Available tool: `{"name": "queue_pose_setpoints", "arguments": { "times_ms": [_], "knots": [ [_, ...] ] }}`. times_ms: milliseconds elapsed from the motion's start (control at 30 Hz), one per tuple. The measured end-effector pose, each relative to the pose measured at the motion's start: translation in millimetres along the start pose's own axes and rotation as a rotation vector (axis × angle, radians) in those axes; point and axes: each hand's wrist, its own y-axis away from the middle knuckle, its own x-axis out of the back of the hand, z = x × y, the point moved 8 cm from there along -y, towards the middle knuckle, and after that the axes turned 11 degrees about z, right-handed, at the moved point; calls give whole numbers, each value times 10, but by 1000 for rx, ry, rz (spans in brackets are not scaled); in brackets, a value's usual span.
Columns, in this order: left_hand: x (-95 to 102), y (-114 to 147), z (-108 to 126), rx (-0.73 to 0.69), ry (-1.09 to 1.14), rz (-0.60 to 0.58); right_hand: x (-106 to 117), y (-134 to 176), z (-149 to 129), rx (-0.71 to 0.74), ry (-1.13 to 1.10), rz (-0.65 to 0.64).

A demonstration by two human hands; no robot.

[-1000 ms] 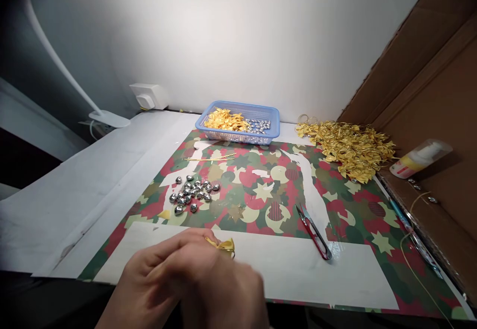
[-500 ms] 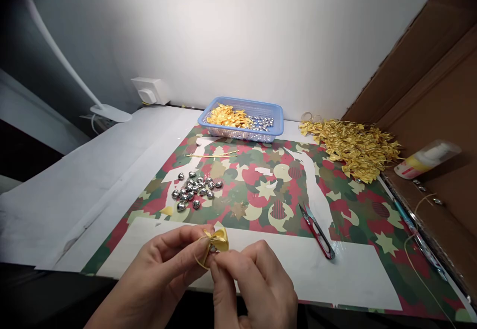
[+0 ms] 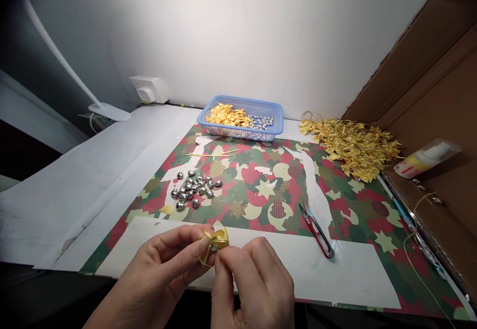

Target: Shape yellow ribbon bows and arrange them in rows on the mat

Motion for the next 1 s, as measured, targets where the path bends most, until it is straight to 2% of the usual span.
{"name": "queue_pose_setpoints", "arguments": {
  "times_ms": [533, 1000],
  "knots": [
    [-21, -1, -11, -8, -30, -29, -14, 7, 58, 4, -30, -69],
    [-16, 0, -27, 2, -24, -23, -23, 0, 72, 5, -56, -74]
  ]
}}
